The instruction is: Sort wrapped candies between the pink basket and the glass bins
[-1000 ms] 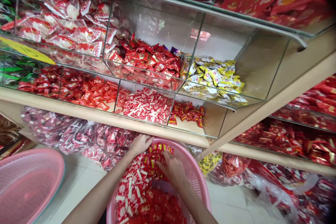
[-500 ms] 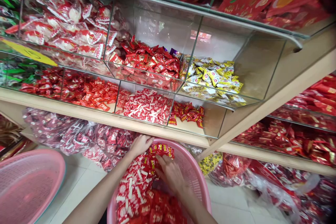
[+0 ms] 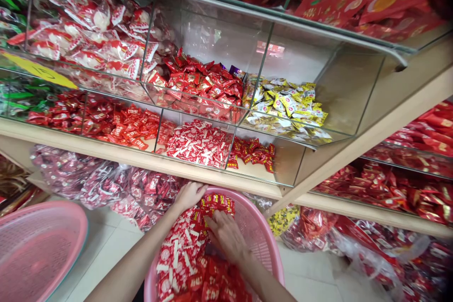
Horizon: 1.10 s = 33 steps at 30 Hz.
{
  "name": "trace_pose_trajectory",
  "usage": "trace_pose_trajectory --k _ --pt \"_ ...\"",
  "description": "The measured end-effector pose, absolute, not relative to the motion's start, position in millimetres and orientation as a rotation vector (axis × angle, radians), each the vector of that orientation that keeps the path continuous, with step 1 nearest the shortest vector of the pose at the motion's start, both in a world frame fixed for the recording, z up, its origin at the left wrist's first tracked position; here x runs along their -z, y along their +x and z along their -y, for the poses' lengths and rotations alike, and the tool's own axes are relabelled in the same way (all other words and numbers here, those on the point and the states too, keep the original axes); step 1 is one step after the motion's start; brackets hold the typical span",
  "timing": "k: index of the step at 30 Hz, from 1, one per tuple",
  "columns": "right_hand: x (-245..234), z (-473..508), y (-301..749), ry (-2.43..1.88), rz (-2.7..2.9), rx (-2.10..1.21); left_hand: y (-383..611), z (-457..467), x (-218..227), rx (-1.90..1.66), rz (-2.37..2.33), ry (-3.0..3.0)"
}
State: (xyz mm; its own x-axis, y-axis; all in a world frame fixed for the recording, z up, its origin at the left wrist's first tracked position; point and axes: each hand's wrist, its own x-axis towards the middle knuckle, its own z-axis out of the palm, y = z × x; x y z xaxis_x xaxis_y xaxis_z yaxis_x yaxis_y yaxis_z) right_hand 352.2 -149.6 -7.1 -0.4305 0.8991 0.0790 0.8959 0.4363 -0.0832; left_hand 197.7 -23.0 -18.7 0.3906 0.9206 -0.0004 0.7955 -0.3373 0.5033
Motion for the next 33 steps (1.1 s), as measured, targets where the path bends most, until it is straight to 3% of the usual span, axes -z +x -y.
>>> trace_pose_trajectory --k 9,18,27,33 --pt "21 143 347 -1.652 2.482 0.120 198 23 17 -0.395 -1.470 2.176" --pt "14 142 344 -1.624 2.406 0.076 199 26 12 -0.407 -1.454 2.167" --pt "-93 108 383 -1.356 2.115 0.192 199 26 9 -0.430 -1.421 2.143" --pt "-129 38 450 -1.696 2.002 0.386 198 25 13 -0.458 -1.434 2.158"
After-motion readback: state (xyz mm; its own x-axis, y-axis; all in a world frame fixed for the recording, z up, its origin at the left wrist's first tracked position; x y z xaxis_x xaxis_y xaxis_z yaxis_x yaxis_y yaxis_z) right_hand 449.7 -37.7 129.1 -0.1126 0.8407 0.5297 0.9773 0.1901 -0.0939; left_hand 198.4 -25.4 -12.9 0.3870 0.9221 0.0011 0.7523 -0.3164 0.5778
